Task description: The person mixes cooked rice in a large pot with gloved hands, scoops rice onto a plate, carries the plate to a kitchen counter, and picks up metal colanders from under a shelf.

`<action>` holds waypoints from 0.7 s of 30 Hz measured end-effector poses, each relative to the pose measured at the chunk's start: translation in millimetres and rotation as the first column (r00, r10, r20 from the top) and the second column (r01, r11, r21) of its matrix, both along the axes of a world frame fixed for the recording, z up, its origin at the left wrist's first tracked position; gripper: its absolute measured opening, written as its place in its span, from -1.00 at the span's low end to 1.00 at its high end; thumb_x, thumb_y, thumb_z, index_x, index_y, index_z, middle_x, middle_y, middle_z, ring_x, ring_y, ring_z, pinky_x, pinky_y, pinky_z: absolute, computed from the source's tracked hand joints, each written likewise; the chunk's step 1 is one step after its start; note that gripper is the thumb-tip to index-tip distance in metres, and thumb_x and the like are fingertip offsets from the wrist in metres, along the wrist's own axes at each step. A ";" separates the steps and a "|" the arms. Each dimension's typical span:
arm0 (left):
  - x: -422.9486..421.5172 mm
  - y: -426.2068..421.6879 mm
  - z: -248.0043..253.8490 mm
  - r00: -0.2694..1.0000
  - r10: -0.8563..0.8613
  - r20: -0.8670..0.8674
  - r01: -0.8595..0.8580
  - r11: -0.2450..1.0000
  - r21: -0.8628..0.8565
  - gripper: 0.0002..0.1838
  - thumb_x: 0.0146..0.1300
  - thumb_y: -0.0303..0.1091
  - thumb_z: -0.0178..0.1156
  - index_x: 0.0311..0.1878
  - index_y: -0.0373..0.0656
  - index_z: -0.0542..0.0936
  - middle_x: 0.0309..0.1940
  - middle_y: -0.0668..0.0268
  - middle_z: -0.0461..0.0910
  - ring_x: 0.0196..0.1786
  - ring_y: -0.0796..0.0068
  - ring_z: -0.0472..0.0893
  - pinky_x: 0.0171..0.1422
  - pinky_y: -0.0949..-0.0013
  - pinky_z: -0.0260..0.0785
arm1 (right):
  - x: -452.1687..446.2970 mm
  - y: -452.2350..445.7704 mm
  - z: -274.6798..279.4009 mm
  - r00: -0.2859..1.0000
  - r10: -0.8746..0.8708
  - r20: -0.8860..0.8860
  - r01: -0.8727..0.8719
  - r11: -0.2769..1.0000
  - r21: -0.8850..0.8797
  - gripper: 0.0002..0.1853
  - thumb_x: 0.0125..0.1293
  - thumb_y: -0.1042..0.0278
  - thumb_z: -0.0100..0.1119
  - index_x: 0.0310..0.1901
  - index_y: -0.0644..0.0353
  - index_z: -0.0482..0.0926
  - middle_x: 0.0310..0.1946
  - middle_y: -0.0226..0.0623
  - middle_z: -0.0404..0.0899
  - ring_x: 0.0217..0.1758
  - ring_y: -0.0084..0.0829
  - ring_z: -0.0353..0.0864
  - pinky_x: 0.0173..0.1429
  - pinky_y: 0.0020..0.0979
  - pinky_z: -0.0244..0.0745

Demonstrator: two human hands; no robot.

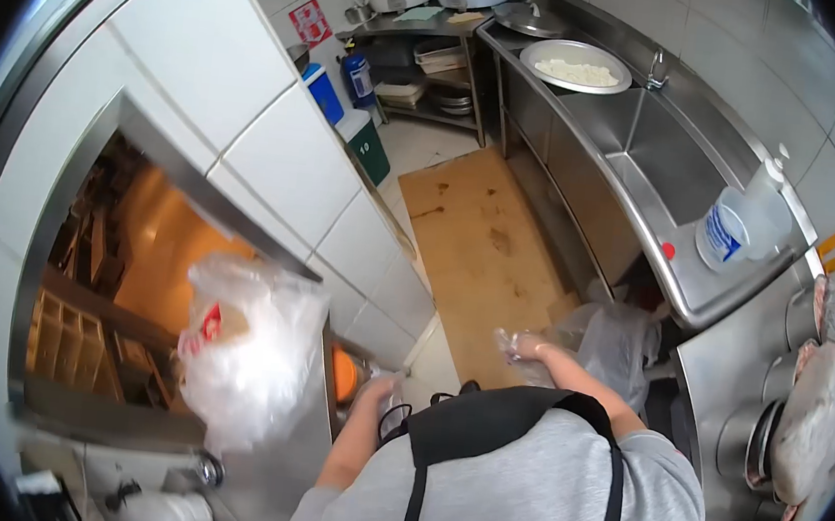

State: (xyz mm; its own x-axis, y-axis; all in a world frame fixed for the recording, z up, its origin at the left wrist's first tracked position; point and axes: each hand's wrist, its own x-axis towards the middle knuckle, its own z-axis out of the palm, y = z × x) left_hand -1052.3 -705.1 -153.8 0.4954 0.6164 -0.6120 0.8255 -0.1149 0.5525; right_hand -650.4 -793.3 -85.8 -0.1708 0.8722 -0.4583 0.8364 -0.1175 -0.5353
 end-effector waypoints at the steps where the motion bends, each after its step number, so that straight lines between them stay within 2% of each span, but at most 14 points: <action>1: 22.2 41.5 -2.6 0.982 -0.181 0.050 0.172 0.974 0.144 -0.61 0.16 -0.02 -0.08 -0.33 -0.14 0.57 -0.46 0.26 0.59 -0.38 0.37 0.53 -0.24 0.32 0.33 | 14.7 13.8 2.7 0.997 -0.008 0.075 0.011 0.999 -0.032 -0.62 0.05 0.04 0.01 -0.33 0.20 0.61 -0.25 -0.05 0.56 -0.18 -0.12 0.53 -0.08 -0.19 0.37; 2: 44.3 86.5 -23.6 0.980 -0.192 -0.054 0.196 0.977 0.080 -0.63 0.14 -0.07 -0.08 -0.33 -0.16 0.57 -0.42 0.22 0.59 -0.34 0.37 0.53 -0.19 0.29 0.32 | 30.7 25.2 4.2 0.989 -0.010 0.150 0.020 0.997 -0.069 -0.62 0.00 0.08 0.02 -0.28 0.22 0.59 -0.20 -0.05 0.55 -0.13 -0.11 0.53 -0.05 -0.18 0.37; 3: 81.7 119.4 3.5 0.960 -0.251 -0.122 0.260 0.964 0.057 -0.55 0.20 -0.02 -0.18 -0.13 -0.18 0.50 -0.16 0.11 0.47 -0.09 0.24 0.44 0.03 0.24 0.22 | 57.2 36.6 -19.1 0.960 0.069 0.271 -0.071 0.997 -0.003 -0.65 0.01 0.12 0.01 -0.30 0.22 0.59 -0.22 -0.05 0.55 -0.14 -0.10 0.52 -0.05 -0.17 0.37; 4: 110.1 148.5 7.4 0.965 -0.247 -0.093 0.256 0.962 0.100 -0.49 0.23 0.03 -0.23 -0.08 -0.19 0.50 -0.06 0.07 0.45 0.01 0.17 0.42 0.12 0.20 0.18 | 80.5 40.6 -49.1 0.914 0.142 0.381 -0.171 0.984 0.044 -0.68 0.02 0.15 0.01 -0.33 0.22 0.59 -0.24 -0.04 0.55 -0.14 -0.09 0.52 -0.04 -0.17 0.37; 5: 138.0 178.1 9.5 0.968 -0.244 -0.064 0.251 0.957 0.144 -0.43 0.25 0.08 -0.27 -0.03 -0.21 0.50 0.04 0.03 0.42 0.10 0.10 0.40 0.22 0.17 0.14 | 100.2 43.0 -50.8 0.937 0.028 0.348 -0.052 0.997 0.060 -0.70 0.02 0.17 0.01 -0.36 0.22 0.59 -0.26 -0.04 0.56 -0.15 -0.08 0.52 -0.05 -0.17 0.36; 7: 191.7 223.7 46.3 0.930 -0.364 0.042 0.341 0.902 0.264 -0.37 0.23 0.16 -0.26 -0.12 -0.26 0.52 -0.06 0.04 0.50 0.02 0.10 0.44 0.18 0.18 0.18 | 137.2 49.3 -41.9 0.951 -0.214 0.225 0.210 0.977 0.044 -0.70 0.02 0.16 0.05 -0.37 0.23 0.59 -0.27 -0.03 0.56 -0.15 -0.08 0.52 -0.05 -0.17 0.36; 10: 268.2 295.7 82.5 0.965 -0.262 0.009 0.258 0.956 0.137 -0.51 0.24 0.00 -0.10 -0.09 -0.27 0.50 -0.20 0.10 0.57 -0.15 0.22 0.53 -0.08 0.21 0.33 | 190.1 89.9 -15.0 0.865 -0.499 0.049 0.501 0.859 -0.103 -0.64 0.01 0.08 0.10 -0.34 0.25 0.59 -0.26 -0.01 0.56 -0.13 -0.08 0.52 -0.07 -0.19 0.36; 11: 281.9 316.1 81.2 0.984 -0.114 0.137 0.117 0.993 -0.010 -0.53 0.23 0.00 -0.06 -0.12 -0.28 0.51 -0.25 0.14 0.57 -0.20 0.27 0.53 -0.12 0.24 0.34 | 207.5 108.0 -10.6 0.819 -0.573 0.018 0.567 0.806 -0.169 -0.62 0.00 0.06 0.11 -0.33 0.25 0.59 -0.25 0.00 0.56 -0.13 -0.08 0.52 -0.07 -0.19 0.37; 13: 316.9 354.8 81.7 0.920 0.236 0.314 -0.120 0.930 -0.348 -0.55 0.21 -0.02 0.01 -0.19 -0.31 0.53 -0.34 0.21 0.57 -0.29 0.35 0.53 -0.20 0.31 0.36 | 239.7 160.3 -0.9 0.797 -0.604 -0.019 0.598 0.792 -0.120 -0.59 -0.01 0.03 0.13 -0.33 0.26 0.59 -0.25 0.01 0.55 -0.13 -0.09 0.53 -0.08 -0.20 0.37; 15: 347.2 384.1 105.3 0.856 0.445 0.265 -0.307 0.848 -0.431 -0.60 0.19 -0.05 0.06 -0.28 -0.28 0.53 -0.44 0.29 0.53 -0.37 0.44 0.50 -0.26 0.37 0.36 | 269.7 227.2 8.0 0.784 -0.621 0.021 0.620 0.784 0.016 -0.59 -0.03 0.03 0.15 -0.37 0.30 0.59 -0.31 0.04 0.55 -0.18 -0.07 0.54 -0.12 -0.20 0.38; 16: 352.0 392.2 111.0 0.808 0.547 0.220 -0.402 0.784 -0.473 -0.62 0.19 -0.07 0.09 -0.33 -0.27 0.52 -0.48 0.33 0.50 -0.41 0.48 0.48 -0.30 0.40 0.36 | 274.7 266.7 29.0 0.810 -0.586 -0.023 0.586 0.810 -0.003 -0.58 -0.03 0.02 0.15 -0.38 0.31 0.58 -0.34 0.04 0.55 -0.20 -0.07 0.55 -0.13 -0.20 0.38; 18: 354.0 451.8 27.0 0.911 0.336 0.239 -0.244 0.907 -0.342 -0.66 0.18 -0.08 0.09 -0.36 -0.23 0.50 -0.50 0.34 0.48 -0.42 0.48 0.47 -0.33 0.38 0.35 | 283.1 348.0 64.7 0.869 -0.487 -0.089 0.491 0.870 0.036 -0.59 -0.03 0.01 0.15 -0.42 0.29 0.59 -0.42 0.00 0.56 -0.30 -0.12 0.55 -0.19 -0.23 0.38; 20: 361.2 501.1 15.5 0.882 0.365 0.299 -0.257 0.903 -0.345 -0.70 0.18 -0.11 0.09 -0.37 -0.20 0.49 -0.49 0.35 0.46 -0.42 0.48 0.46 -0.33 0.39 0.34 | 280.0 425.7 81.8 0.932 -0.336 -0.138 0.353 0.927 0.129 -0.63 0.00 0.01 0.14 -0.49 0.22 0.61 -0.52 -0.12 0.58 -0.44 -0.24 0.56 -0.27 -0.28 0.39; 21: 359.0 509.4 11.9 0.799 0.501 0.332 -0.340 0.833 -0.437 -0.72 0.19 -0.14 0.09 -0.35 -0.19 0.49 -0.49 0.36 0.45 -0.42 0.49 0.45 -0.32 0.40 0.34 | 271.0 455.9 89.8 0.955 -0.266 -0.132 0.279 0.956 0.088 -0.63 0.00 0.00 0.13 -0.48 0.22 0.61 -0.50 -0.11 0.58 -0.43 -0.23 0.56 -0.27 -0.28 0.39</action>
